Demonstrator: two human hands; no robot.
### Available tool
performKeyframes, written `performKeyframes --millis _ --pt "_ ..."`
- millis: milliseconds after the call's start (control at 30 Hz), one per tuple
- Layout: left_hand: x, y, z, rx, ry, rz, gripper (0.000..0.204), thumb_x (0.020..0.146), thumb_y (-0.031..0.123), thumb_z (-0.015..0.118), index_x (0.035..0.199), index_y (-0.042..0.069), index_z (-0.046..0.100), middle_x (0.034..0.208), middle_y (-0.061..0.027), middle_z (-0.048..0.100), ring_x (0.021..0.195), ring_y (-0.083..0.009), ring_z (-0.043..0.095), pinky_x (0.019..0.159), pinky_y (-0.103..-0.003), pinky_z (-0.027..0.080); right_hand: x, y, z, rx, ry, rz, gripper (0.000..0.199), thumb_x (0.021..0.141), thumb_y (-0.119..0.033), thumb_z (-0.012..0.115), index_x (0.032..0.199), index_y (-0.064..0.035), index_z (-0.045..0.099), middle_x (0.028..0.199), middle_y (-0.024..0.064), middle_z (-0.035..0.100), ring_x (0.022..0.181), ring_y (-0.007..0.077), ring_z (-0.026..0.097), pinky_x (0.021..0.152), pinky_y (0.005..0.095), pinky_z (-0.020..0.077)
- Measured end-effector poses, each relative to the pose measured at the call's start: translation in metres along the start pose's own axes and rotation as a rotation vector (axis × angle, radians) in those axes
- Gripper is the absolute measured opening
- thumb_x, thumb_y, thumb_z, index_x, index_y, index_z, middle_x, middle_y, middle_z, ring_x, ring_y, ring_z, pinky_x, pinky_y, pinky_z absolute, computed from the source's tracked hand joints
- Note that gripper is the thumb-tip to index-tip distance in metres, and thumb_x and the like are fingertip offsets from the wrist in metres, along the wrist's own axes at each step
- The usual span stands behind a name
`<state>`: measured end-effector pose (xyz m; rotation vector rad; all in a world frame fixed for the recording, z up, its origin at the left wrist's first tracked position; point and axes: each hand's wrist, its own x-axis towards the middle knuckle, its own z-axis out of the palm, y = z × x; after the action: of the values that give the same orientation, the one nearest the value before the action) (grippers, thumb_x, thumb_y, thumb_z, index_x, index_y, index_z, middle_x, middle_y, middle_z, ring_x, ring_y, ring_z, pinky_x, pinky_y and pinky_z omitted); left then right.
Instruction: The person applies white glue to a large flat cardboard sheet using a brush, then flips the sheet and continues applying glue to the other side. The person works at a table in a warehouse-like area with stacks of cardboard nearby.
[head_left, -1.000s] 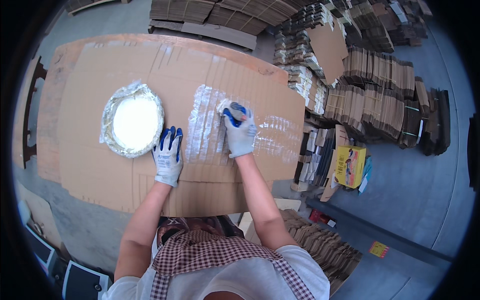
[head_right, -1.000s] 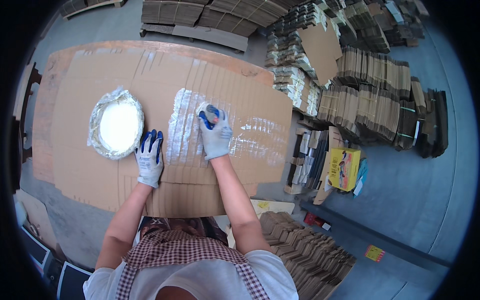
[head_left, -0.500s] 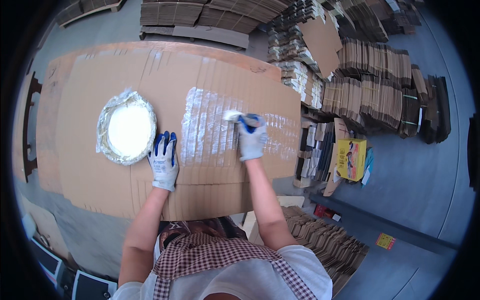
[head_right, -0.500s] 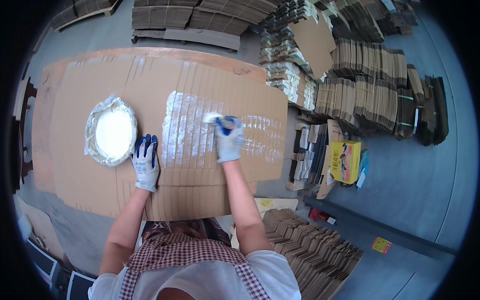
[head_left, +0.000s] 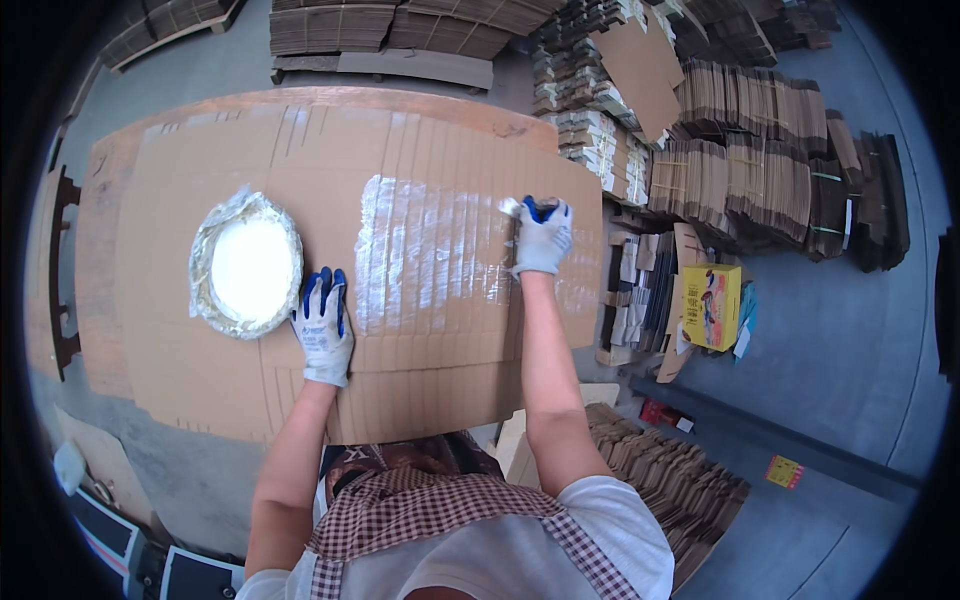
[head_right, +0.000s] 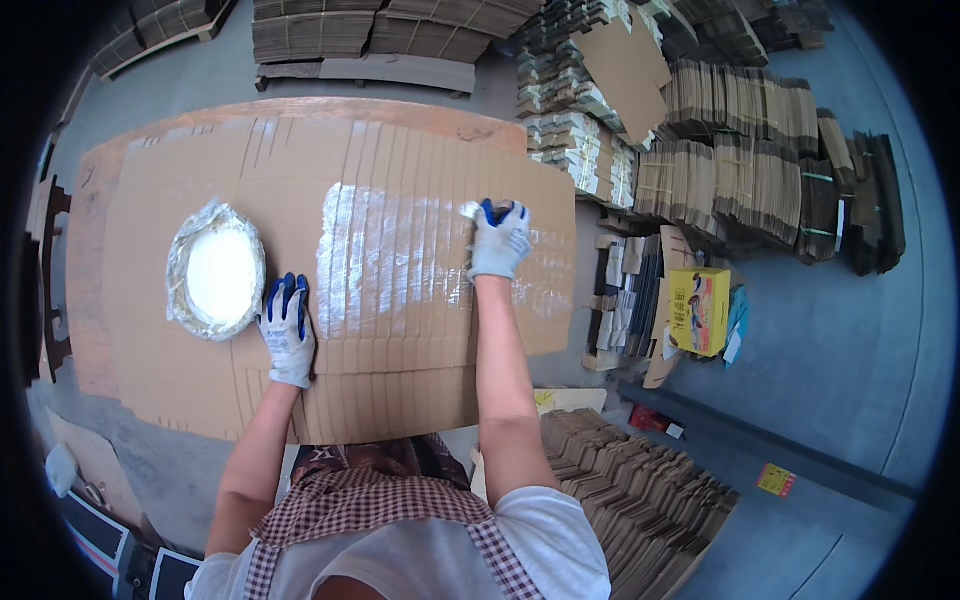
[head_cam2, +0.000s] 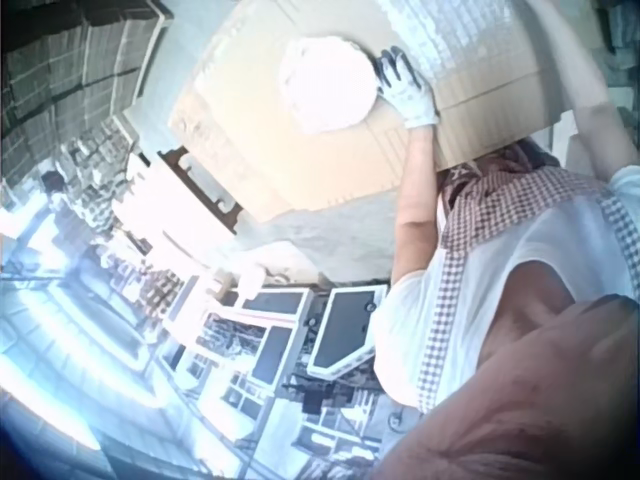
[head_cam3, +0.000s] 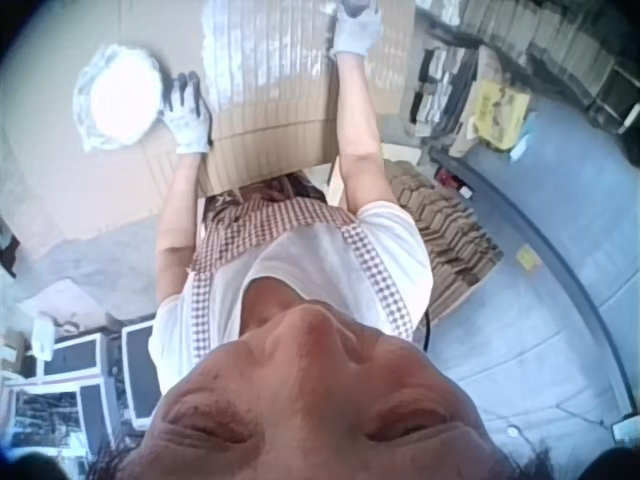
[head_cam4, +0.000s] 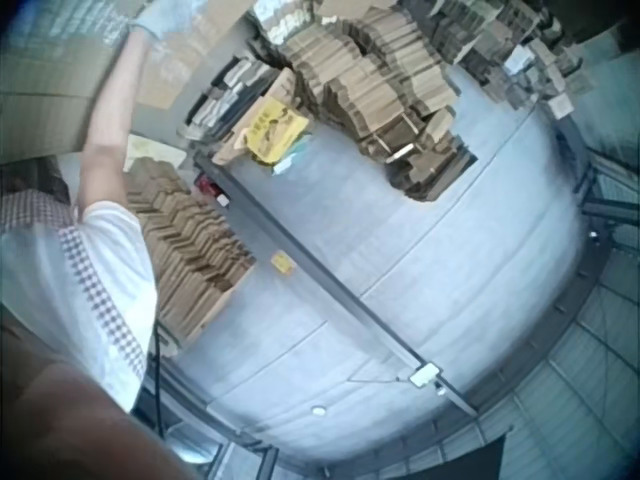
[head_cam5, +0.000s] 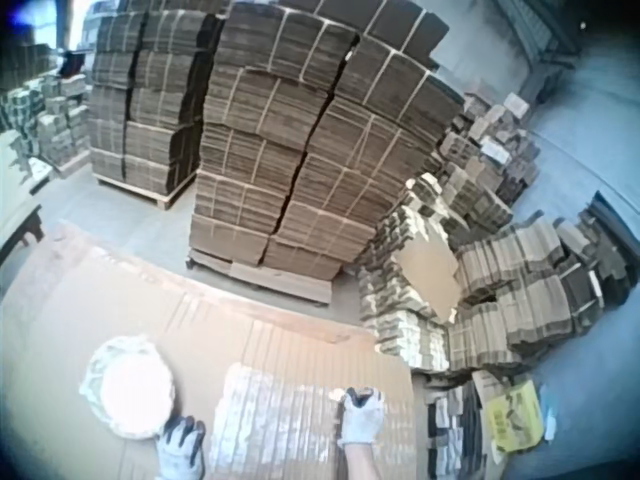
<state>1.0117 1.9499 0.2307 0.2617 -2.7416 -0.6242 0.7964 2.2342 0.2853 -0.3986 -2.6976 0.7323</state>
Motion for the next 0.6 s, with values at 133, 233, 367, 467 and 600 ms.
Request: performKeyframes --millis 133,233,367,467,600 --pt "-0.002 0.0 0.0 0.007 0.003 -0.011 0.047 0.088 0.006 0.056 0.134 0.016 0.062 0.138 -0.0081 0.058 0.128 -0.0302 0.052 0.107 -0.05 0.035 -0.01 -0.025 -0.008 0.034 0.056 -0.114 0.041 0.076 -0.031 0.08 0.102 -0.0057 0.06 0.102 0.0134 0.061 0.093 0.0348 0.064 0.083 0.0441 0.0505" --pt "0.001 0.003 -0.002 -0.001 -0.005 0.006 0.046 0.088 0.005 0.056 0.133 0.015 0.063 0.137 -0.0083 0.059 0.127 -0.0303 0.052 0.107 -0.05 0.036 -0.014 -0.038 0.01 0.177 -0.054 -0.125 0.042 0.074 -0.029 0.082 0.102 -0.006 0.06 0.1 0.0134 0.063 0.093 0.0343 0.064 0.084 0.0415 0.05" --pt "0.002 0.004 -0.003 0.001 -0.001 0.004 0.047 0.087 0.005 0.057 0.132 0.015 0.063 0.137 -0.0085 0.059 0.127 -0.0304 0.053 0.107 -0.05 0.036 0.008 0.015 -0.001 0.034 -0.077 -0.124 0.042 0.076 -0.03 0.08 0.103 -0.0048 0.06 0.104 0.0158 0.062 0.093 0.037 0.064 0.083 0.0444 0.0503" --pt "0.0 -0.001 0.001 0.02 0.018 0.002 0.048 0.086 0.005 0.057 0.133 0.016 0.063 0.137 -0.0083 0.059 0.127 -0.0301 0.053 0.107 -0.049 0.036 0.01 0.016 -0.034 -0.081 -0.127 -0.002 0.039 0.078 -0.028 0.078 0.104 -0.0047 0.06 0.103 0.0163 0.061 0.093 0.0365 0.063 0.083 0.0438 0.0506" --pt "0.0 0.003 0.003 0.0 0.012 0.001 0.048 0.087 0.006 0.057 0.134 0.016 0.062 0.138 -0.0075 0.058 0.128 -0.0293 0.052 0.107 -0.05 0.035 -0.043 0.022 -0.037 0.174 -0.3 -0.252 0.039 0.08 -0.029 0.076 0.108 -0.0078 0.06 0.113 0.0149 0.061 0.098 0.0365 0.064 0.087 0.0424 0.0519"
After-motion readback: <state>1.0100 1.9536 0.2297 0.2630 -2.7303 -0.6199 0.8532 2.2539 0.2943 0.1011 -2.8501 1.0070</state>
